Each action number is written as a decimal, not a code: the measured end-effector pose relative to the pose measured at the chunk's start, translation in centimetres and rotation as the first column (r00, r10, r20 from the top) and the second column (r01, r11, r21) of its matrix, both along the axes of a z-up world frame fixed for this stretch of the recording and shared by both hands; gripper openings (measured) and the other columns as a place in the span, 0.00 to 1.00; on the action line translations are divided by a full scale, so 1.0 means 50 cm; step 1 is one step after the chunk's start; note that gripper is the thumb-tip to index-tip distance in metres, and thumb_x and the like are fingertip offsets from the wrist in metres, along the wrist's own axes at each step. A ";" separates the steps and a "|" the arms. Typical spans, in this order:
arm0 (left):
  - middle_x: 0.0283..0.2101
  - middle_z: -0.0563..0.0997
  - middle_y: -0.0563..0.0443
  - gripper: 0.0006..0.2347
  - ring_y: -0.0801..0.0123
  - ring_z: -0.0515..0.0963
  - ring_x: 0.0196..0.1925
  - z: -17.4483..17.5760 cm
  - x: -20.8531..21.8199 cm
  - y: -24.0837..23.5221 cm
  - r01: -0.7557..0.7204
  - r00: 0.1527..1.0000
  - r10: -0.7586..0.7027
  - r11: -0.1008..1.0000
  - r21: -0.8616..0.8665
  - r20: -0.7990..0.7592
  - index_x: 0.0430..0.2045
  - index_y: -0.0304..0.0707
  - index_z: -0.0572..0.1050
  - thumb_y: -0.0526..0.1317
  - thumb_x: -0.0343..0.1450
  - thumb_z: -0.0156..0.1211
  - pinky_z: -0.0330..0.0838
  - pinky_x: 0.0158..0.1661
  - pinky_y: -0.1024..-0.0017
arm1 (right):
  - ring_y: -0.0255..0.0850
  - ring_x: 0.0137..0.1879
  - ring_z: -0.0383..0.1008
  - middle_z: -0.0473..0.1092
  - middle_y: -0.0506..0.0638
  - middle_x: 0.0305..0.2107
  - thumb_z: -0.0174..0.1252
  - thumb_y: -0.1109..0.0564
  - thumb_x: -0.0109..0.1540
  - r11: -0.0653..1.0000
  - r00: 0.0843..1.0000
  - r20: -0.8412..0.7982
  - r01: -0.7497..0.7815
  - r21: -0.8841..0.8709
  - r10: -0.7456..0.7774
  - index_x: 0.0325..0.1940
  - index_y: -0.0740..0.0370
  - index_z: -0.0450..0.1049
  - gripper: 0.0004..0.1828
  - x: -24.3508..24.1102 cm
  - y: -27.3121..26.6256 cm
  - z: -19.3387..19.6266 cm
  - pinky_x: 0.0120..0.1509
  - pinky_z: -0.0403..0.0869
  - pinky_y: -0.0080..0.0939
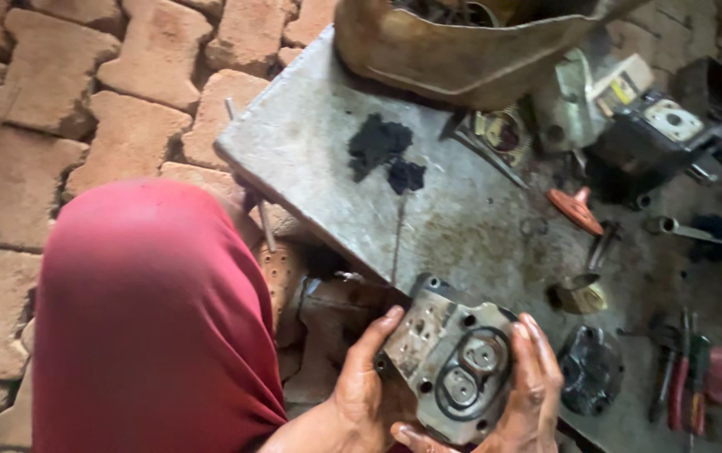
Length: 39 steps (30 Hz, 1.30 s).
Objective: The person cleans and assembles parts of a mechanical component, using a wrench and a cloth to wipe down various surfaces.
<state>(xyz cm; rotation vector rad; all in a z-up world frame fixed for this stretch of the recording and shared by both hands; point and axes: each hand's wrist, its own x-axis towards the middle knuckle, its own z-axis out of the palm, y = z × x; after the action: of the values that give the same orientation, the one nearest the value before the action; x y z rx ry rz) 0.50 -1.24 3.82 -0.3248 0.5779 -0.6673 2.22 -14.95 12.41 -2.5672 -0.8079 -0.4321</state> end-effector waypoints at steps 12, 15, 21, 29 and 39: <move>0.49 0.85 0.50 0.21 0.59 0.83 0.51 -0.045 -0.008 -0.008 -0.017 1.000 0.018 0.992 -0.125 0.011 0.49 0.44 0.80 0.55 0.68 0.60 0.78 0.53 0.60 | 0.54 0.60 0.76 0.73 0.67 0.52 0.48 0.60 0.69 0.996 0.995 -0.055 0.081 -0.040 -0.083 0.56 0.71 0.72 0.16 0.042 -0.398 -0.264 0.70 0.73 0.46; 0.50 0.86 0.46 0.21 0.57 0.83 0.52 -0.041 -0.001 -0.014 -0.132 0.991 0.136 0.984 -0.116 0.021 0.51 0.39 0.81 0.51 0.68 0.61 0.71 0.60 0.57 | 0.51 0.59 0.76 0.73 0.65 0.51 0.51 0.61 0.67 0.983 0.974 -0.136 0.185 0.003 -0.183 0.56 0.70 0.72 0.15 0.024 -0.471 -0.307 0.71 0.72 0.45; 0.47 0.86 0.44 0.20 0.56 0.84 0.50 -0.062 0.003 -0.005 -0.060 0.997 0.055 0.994 -0.093 -0.059 0.49 0.36 0.80 0.49 0.69 0.61 0.75 0.57 0.58 | 0.45 0.58 0.77 0.75 0.62 0.49 0.58 0.65 0.64 0.885 0.859 -0.349 0.444 0.141 -0.375 0.56 0.70 0.72 0.16 -0.061 -0.574 -0.384 0.72 0.71 0.43; 0.42 0.87 0.41 0.18 0.55 0.86 0.45 -0.050 0.007 -0.007 0.020 0.953 -0.015 1.000 0.013 -0.303 0.44 0.34 0.83 0.46 0.65 0.63 0.77 0.54 0.56 | 0.45 0.60 0.77 0.76 0.60 0.47 0.61 0.63 0.59 0.943 0.924 -0.303 0.292 0.161 -0.234 0.54 0.65 0.73 0.19 -0.101 -0.634 -0.444 0.72 0.72 0.46; 0.48 0.86 0.45 0.20 0.56 0.84 0.51 -0.050 0.004 -0.008 -0.051 0.991 0.048 0.998 -0.022 -0.121 0.49 0.36 0.81 0.50 0.68 0.61 0.75 0.59 0.56 | 0.44 0.58 0.77 0.75 0.61 0.52 0.57 0.65 0.66 0.798 0.758 -0.484 0.576 0.180 -0.437 0.61 0.67 0.73 0.18 -0.088 -0.467 -0.327 0.69 0.72 0.43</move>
<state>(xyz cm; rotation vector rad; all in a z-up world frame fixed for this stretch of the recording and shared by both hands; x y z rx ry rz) 0.68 -1.63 1.30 -0.4035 0.6752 -0.6107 -2.16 -38.31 -3.93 -2.4004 0.1397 -0.1264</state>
